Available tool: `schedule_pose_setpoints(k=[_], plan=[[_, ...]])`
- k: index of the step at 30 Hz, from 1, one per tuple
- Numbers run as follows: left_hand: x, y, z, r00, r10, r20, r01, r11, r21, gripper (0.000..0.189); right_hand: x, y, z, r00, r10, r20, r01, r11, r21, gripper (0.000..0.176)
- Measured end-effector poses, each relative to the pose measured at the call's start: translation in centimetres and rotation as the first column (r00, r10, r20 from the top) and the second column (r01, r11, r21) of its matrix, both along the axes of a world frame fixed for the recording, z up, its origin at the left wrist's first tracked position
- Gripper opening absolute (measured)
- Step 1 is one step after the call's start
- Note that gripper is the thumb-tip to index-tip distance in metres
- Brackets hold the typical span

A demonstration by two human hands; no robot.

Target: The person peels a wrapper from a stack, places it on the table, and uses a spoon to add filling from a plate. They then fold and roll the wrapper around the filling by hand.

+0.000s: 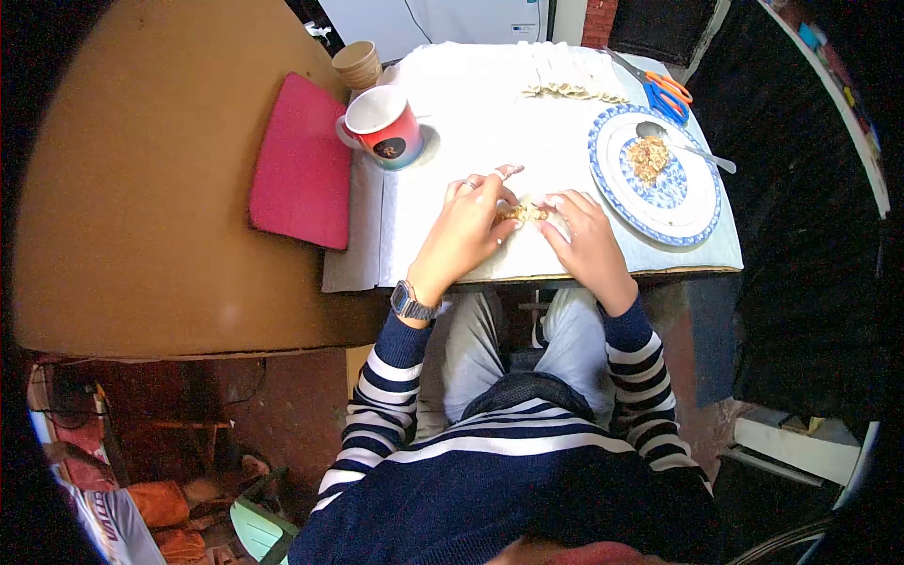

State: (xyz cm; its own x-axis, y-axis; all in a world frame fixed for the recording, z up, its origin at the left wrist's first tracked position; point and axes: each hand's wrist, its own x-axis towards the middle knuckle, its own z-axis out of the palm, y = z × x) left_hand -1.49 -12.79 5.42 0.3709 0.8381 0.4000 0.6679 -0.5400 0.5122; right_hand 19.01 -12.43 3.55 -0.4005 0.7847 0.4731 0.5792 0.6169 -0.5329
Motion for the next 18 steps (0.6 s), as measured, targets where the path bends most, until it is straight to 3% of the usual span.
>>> schedule_pose_setpoints(k=[15, 18], plan=[[1.0, 0.27, -0.55, 0.998, -0.02, 0.058, 0.019, 1.0, 0.024, 0.055, 0.14, -0.03, 0.44, 0.999, 0.034, -0.026, -0.033, 0.999, 0.01, 0.014], [0.62, 0.02, -0.26, 0.998, -0.025, 0.063, 0.022, 0.998, 0.051, 0.057, 0.62, -0.05, 0.89, 0.999, 0.038, -0.011, -0.038, 0.998, -0.057, 0.018]])
